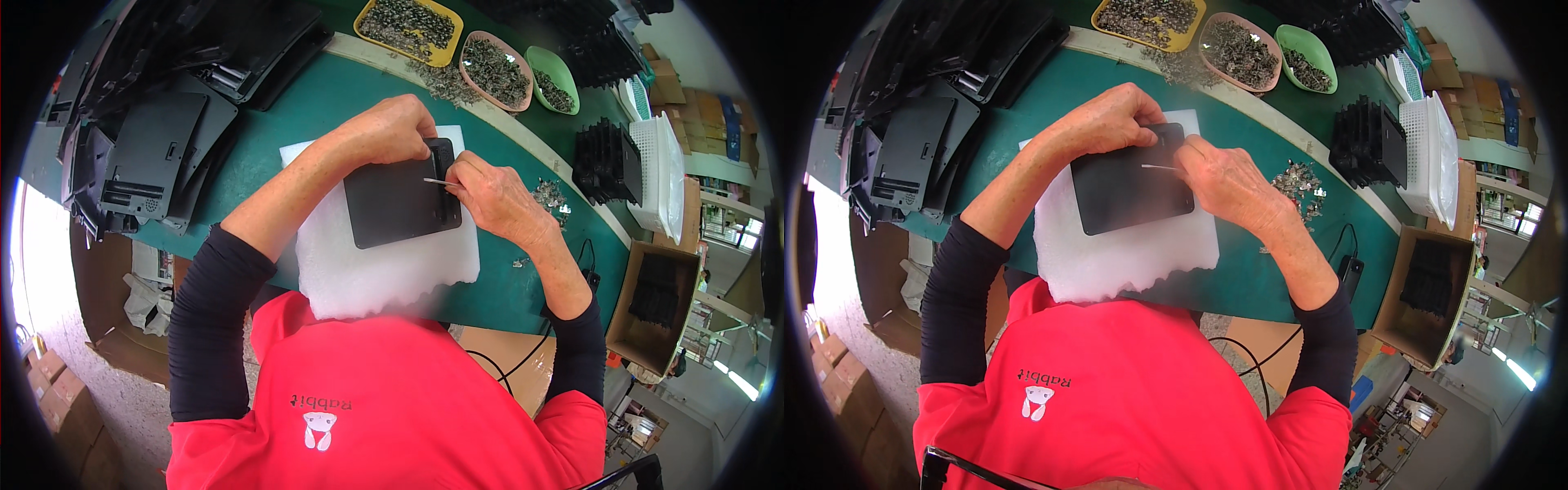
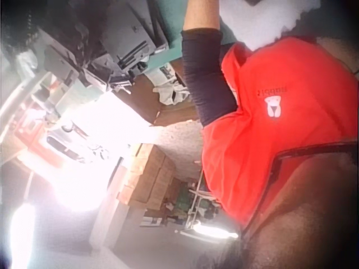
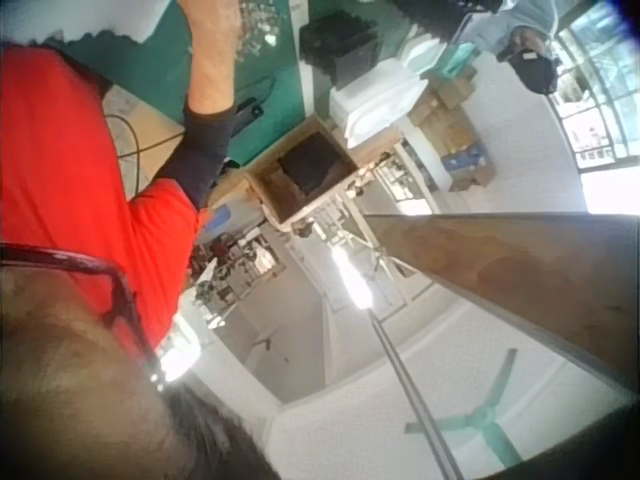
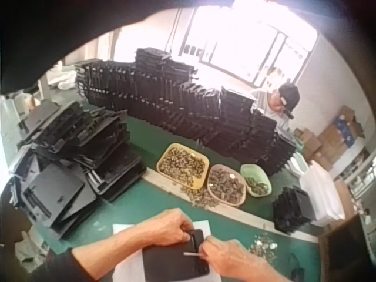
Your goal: The person uses a small screwdriver to tighten screws on the back of a black electronic device. They repeatedly pick up the device, secure fasteners, and place it back on the workbench. The person handles multiple similar units in a repetitive assembly or finishing process.
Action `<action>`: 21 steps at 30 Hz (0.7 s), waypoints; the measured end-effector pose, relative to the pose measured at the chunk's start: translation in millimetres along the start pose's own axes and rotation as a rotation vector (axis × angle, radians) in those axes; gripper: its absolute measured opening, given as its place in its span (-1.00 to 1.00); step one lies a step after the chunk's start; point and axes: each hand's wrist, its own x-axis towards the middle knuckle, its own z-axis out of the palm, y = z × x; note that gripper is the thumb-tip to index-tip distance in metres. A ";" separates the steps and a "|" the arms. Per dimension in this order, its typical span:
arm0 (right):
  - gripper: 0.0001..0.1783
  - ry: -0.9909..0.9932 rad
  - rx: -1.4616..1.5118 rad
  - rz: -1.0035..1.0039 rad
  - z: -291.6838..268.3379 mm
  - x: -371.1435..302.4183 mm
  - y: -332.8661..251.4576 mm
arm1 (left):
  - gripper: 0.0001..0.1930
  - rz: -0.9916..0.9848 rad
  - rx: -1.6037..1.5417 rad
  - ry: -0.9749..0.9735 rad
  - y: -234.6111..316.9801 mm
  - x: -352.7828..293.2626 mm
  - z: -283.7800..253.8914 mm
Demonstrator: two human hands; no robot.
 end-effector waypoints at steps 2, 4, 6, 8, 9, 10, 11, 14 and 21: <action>-0.93 0.001 -0.042 -0.005 1.3 1.2 -2.0 | -0.69 0.012 0.000 0.007 -0.7 -0.4 0.4; -0.93 -0.003 -0.089 -0.006 2.8 2.2 -3.5 | -0.70 -0.002 -0.032 0.016 -0.4 -0.8 0.2; -0.92 0.011 -0.108 -0.018 5.6 1.2 -2.8 | -0.70 -0.008 -0.042 0.013 -0.6 -0.7 0.0; -0.92 0.042 -0.098 -0.041 10.6 -1.9 1.1 | -0.68 -0.006 -0.031 0.000 -3.0 0.7 1.2; -0.91 0.071 -0.055 -0.040 10.3 -1.9 3.0 | -0.68 0.005 -0.027 0.002 -4.2 1.6 1.6; -0.90 0.100 -0.012 -0.039 9.6 -1.5 5.2 | -0.69 0.016 -0.024 0.004 -5.7 2.6 2.3; -0.89 0.129 0.031 -0.038 8.3 -0.4 6.9 | -0.69 0.028 -0.021 0.006 -6.1 3.2 1.8; -0.79 -0.010 0.384 0.269 0.4 8.3 11.2 | -0.69 0.020 -0.022 0.023 -4.2 0.4 1.5; -0.71 -0.079 0.411 0.222 4.4 15.4 43.1 | -0.68 0.006 -0.019 0.039 0.9 0.4 3.0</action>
